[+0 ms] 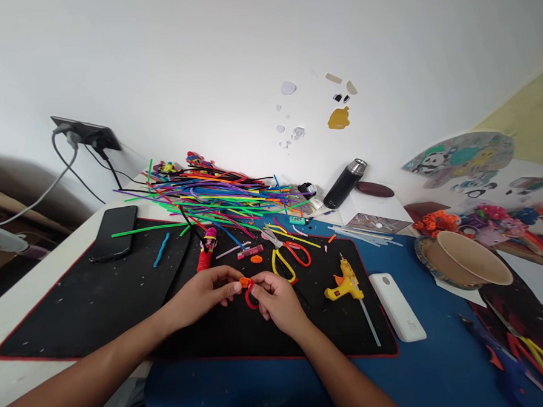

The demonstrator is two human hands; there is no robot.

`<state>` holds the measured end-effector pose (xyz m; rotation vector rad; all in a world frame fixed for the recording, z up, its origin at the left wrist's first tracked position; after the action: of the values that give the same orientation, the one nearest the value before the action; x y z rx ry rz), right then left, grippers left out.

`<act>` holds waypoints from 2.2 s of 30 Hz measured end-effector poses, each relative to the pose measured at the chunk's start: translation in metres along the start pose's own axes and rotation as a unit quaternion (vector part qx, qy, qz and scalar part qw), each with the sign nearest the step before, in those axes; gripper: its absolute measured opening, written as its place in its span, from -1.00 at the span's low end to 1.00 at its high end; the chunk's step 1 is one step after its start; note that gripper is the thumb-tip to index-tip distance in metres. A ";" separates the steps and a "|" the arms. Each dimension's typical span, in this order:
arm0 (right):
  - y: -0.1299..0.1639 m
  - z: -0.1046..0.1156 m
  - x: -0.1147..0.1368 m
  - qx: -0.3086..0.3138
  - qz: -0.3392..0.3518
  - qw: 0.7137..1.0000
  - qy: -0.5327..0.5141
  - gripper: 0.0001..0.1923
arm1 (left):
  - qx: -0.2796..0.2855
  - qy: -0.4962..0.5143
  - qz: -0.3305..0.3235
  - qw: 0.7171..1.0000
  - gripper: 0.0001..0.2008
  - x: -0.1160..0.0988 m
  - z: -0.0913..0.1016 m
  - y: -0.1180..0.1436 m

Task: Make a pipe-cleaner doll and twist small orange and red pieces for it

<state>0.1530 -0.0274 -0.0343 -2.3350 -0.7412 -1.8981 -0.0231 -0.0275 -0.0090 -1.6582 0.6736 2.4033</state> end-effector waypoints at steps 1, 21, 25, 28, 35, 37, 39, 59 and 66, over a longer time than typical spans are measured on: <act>0.000 -0.001 0.001 0.000 0.001 1.000 0.001 -0.71 | 0.005 -0.009 0.002 1.000 -0.51 0.001 -0.002 0.000; 0.002 -0.001 0.008 -0.016 0.015 0.999 0.025 -0.62 | -0.055 0.017 0.001 0.998 -0.59 -0.006 -0.007 -0.003; 0.002 -0.001 0.008 -0.014 0.014 0.999 0.026 -0.62 | -0.055 0.064 0.012 0.996 -0.58 -0.006 -0.006 -0.004; 0.003 -0.001 0.008 -0.018 0.011 0.999 0.031 -0.62 | -0.049 0.096 0.026 0.994 -0.57 -0.004 -0.006 -0.005; 0.002 -0.001 0.008 -0.016 0.015 0.999 0.023 -0.64 | -0.039 0.109 0.032 0.993 -0.57 -0.004 -0.011 -0.003; 0.002 -0.001 0.007 -0.016 0.014 0.999 0.024 -0.64 | -0.038 0.105 0.031 0.993 -0.57 -0.005 -0.012 -0.002; 0.002 -0.001 0.006 -0.018 0.010 0.999 0.025 -0.64 | -0.038 0.092 0.026 0.995 -0.57 -0.007 -0.012 -0.001; 0.006 0.000 0.002 0.011 0.007 1.000 0.018 -0.68 | 0.033 0.037 -0.006 0.999 -0.61 -0.016 -0.011 0.002; 0.007 -0.001 0.003 0.013 0.008 1.000 0.013 -0.67 | 0.049 0.049 -0.009 0.998 -0.62 -0.018 -0.013 0.004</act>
<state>0.1551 -0.0329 -0.0290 -2.2887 -0.7371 -1.8979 -0.0067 -0.0343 0.0052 -1.7437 0.7736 2.2499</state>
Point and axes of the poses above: each hand's wrist, its own y-axis away from the middle knuckle, its own z-axis out of the back of the hand, x = y × z, the point moved 5 cm from there along -y, towards the middle knuckle, and after that the axes turned 11 degrees about -y, right-handed, at the moved point
